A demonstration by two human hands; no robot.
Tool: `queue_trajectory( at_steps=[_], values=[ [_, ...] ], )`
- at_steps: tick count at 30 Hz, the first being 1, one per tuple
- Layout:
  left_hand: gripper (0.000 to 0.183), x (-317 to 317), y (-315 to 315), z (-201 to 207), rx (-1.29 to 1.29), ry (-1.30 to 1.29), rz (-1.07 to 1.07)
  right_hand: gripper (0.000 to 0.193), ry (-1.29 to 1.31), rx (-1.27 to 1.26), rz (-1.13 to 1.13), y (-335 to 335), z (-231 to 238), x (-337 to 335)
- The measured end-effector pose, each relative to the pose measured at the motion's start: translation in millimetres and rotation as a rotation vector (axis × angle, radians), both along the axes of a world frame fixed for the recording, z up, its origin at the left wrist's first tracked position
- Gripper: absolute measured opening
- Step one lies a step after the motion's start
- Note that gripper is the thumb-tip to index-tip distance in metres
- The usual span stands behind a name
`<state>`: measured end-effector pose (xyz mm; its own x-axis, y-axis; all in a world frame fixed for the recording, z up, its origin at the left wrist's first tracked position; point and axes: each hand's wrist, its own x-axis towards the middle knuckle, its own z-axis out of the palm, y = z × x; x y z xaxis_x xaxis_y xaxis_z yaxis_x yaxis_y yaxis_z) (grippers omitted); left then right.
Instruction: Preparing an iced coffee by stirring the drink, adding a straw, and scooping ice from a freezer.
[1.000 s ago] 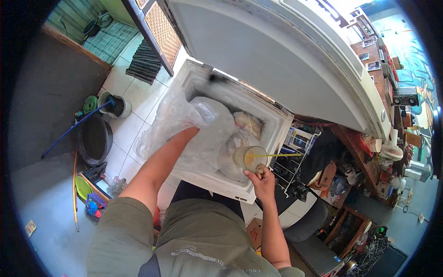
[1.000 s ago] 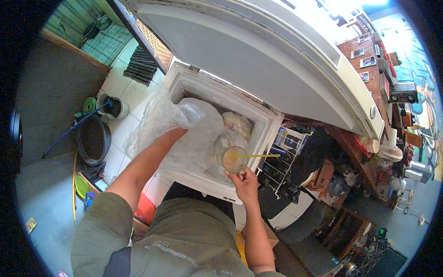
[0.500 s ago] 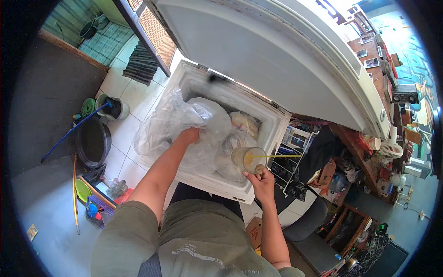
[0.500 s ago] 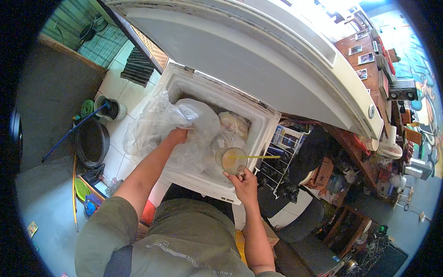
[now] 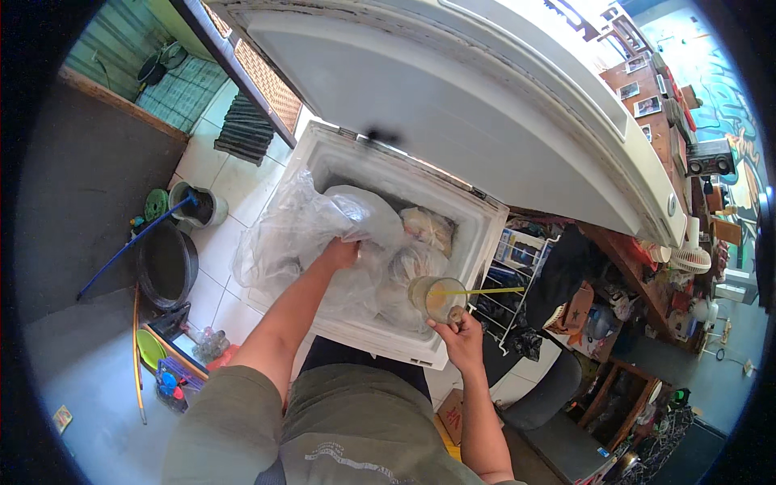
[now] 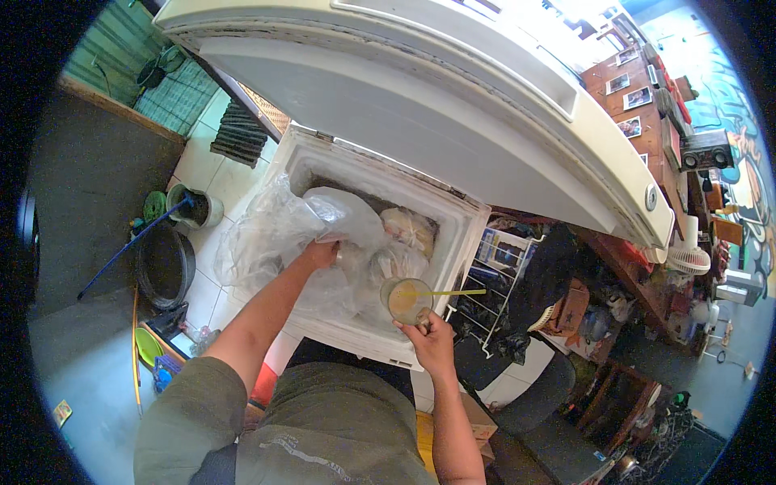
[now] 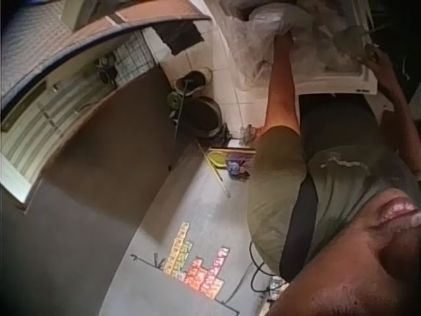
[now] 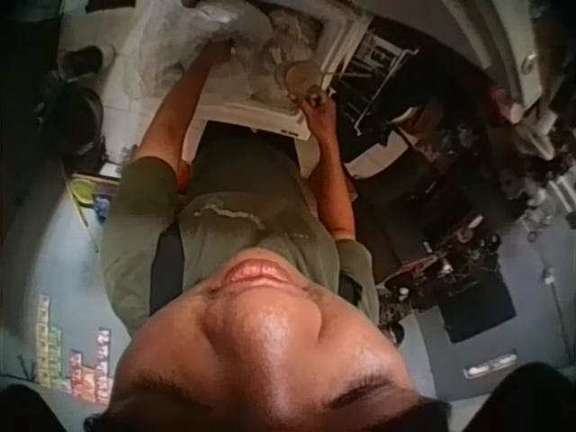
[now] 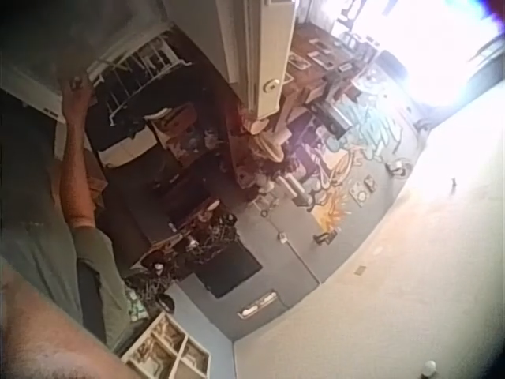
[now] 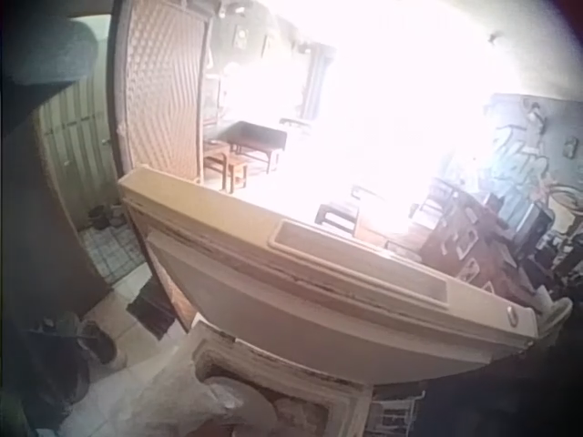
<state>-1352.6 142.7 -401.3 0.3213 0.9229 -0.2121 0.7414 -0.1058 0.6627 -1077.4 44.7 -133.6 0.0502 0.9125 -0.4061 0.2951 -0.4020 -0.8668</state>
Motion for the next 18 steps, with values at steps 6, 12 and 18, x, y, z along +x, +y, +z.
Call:
queue_trajectory(
  at_steps=[6,12,18],
  values=[
    [0.034,-6.6,2.0,9.0,-0.567,-0.169,-0.25,0.018,-0.014,-0.006,0.029,9.2,13.7,-9.2],
    [0.037,-36.3,6.4,22.2,-0.379,-0.231,-0.285,0.017,0.04,0.021,0.055,4.0,15.7,-6.4],
    [0.035,-46.4,19.3,101.3,-0.352,-0.103,0.035,0.021,0.032,-0.019,0.015,-0.5,19.9,-10.6]
  ],
)
